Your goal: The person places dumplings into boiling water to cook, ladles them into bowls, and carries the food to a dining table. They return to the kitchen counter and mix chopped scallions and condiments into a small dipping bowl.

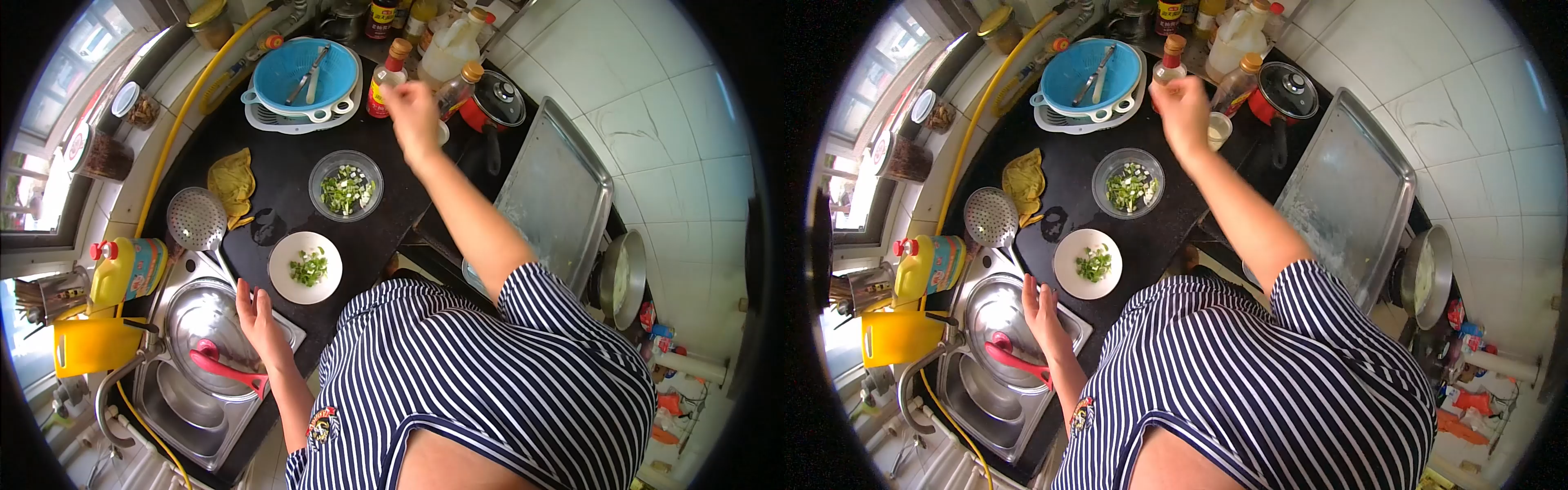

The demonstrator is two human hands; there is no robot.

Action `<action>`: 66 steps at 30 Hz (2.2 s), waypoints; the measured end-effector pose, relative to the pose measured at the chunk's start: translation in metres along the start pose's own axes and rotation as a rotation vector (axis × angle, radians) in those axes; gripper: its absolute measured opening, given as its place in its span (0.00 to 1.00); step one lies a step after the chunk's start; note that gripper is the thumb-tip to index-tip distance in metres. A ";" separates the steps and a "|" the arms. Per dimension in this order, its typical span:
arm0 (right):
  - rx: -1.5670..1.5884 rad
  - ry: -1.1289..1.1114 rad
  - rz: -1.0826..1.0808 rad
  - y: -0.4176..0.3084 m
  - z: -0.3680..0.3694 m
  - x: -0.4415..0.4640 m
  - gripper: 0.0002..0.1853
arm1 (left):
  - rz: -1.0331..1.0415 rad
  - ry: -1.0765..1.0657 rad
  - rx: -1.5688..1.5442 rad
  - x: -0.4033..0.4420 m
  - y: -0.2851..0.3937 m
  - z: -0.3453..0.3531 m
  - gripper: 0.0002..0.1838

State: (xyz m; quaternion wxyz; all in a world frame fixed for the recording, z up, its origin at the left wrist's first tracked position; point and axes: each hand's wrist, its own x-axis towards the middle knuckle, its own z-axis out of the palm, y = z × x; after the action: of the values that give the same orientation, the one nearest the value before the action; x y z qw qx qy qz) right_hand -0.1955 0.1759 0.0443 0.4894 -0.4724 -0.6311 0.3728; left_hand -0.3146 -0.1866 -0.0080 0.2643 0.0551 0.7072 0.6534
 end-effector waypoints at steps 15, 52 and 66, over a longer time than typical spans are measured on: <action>-0.057 -0.249 -0.431 -0.140 -0.047 0.009 0.17 | 0.279 -0.206 0.082 -0.027 0.076 0.031 0.25; 0.185 -1.190 0.174 -0.071 -0.029 -0.210 0.20 | -0.506 -0.795 -0.044 -0.033 0.045 -0.108 0.50; 0.206 -1.013 0.468 -0.044 -0.053 -0.209 0.12 | -0.872 -0.830 -0.177 -0.029 0.036 -0.105 0.42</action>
State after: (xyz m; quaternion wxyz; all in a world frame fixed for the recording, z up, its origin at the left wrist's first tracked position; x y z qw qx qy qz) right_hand -0.1382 -0.0368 0.0427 0.0733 -0.3115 -0.6259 0.7112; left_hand -0.3461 -0.2879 0.0361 0.7649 -0.0117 0.4456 0.4650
